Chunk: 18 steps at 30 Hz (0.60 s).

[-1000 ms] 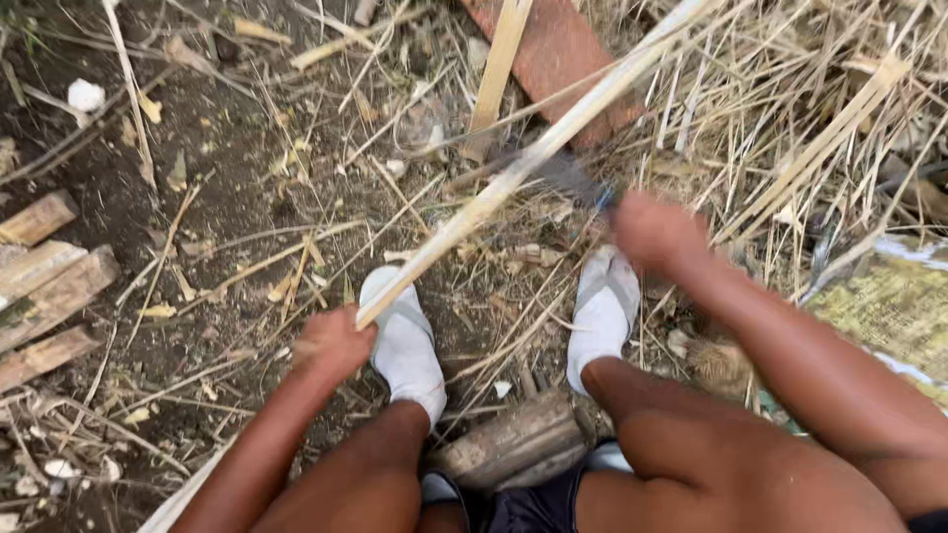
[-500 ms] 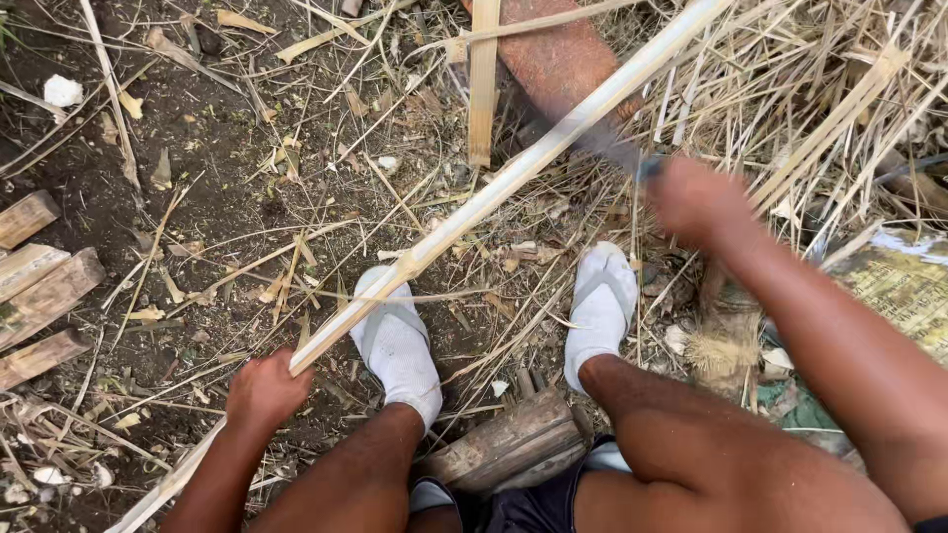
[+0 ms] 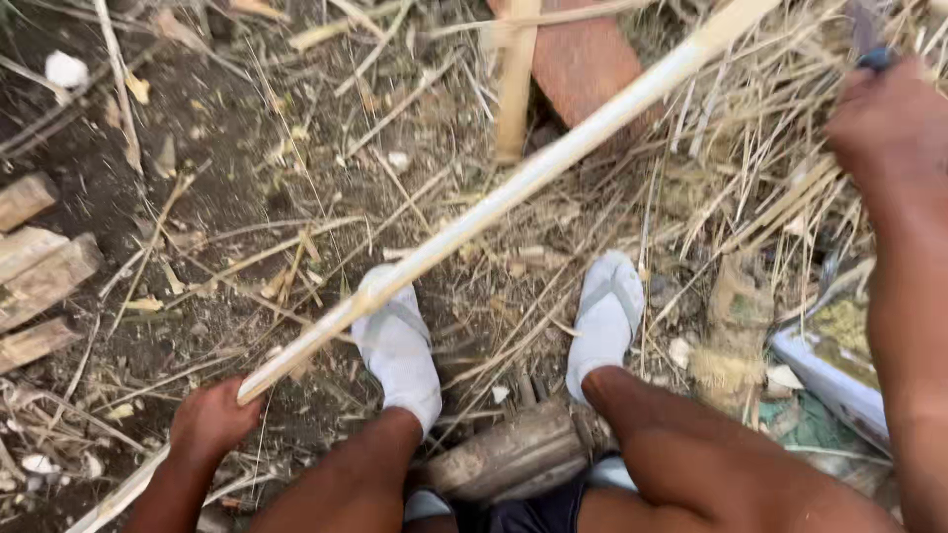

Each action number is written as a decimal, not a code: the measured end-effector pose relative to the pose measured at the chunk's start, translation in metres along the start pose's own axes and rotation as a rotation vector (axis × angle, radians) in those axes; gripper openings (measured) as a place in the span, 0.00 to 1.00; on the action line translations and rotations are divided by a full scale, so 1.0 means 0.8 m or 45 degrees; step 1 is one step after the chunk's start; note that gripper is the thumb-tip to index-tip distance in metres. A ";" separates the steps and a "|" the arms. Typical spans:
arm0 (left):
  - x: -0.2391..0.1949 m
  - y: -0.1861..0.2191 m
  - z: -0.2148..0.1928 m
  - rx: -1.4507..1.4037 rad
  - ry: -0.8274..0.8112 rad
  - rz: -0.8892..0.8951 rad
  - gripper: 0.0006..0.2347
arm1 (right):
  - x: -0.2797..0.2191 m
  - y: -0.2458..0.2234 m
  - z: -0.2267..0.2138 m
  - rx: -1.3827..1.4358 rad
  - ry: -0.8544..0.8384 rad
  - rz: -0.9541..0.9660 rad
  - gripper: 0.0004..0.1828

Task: The person uses a machete to split a long bamboo pole into thin strips. They hold the pole with their left hand and repeatedly strike it with the machete in their right hand, working over a brick placed on the ground.

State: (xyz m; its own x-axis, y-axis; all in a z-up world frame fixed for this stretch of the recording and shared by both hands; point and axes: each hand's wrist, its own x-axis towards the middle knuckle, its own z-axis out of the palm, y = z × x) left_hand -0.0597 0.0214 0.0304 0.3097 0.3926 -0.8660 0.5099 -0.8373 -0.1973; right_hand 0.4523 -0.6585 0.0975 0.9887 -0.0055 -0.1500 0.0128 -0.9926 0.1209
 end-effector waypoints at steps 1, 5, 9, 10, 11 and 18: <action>0.008 0.005 -0.008 -0.078 -0.007 0.007 0.20 | 0.022 0.013 0.000 0.092 0.166 -0.052 0.19; -0.010 0.064 -0.046 -0.275 -0.165 0.100 0.17 | -0.017 -0.033 0.006 0.086 0.171 -0.183 0.20; -0.015 0.189 -0.103 -0.358 -0.071 0.451 0.19 | -0.172 -0.185 -0.006 0.155 -0.827 -0.274 0.16; -0.018 0.215 -0.121 -0.438 -0.150 0.407 0.18 | -0.208 -0.215 -0.012 0.009 -1.058 -0.419 0.19; -0.028 0.232 -0.133 -0.472 -0.140 0.447 0.18 | -0.240 -0.222 -0.027 -0.015 -0.789 -0.888 0.25; -0.022 0.252 -0.137 -0.569 -0.091 0.610 0.15 | -0.176 -0.209 -0.034 0.148 -0.461 -0.548 0.25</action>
State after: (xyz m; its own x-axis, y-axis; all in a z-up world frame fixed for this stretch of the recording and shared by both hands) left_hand 0.1259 -0.1123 0.0563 0.5390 -0.0233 -0.8420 0.6178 -0.6685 0.4140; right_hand 0.3154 -0.4887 0.1252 0.7835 0.3810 -0.4909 0.3658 -0.9214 -0.1314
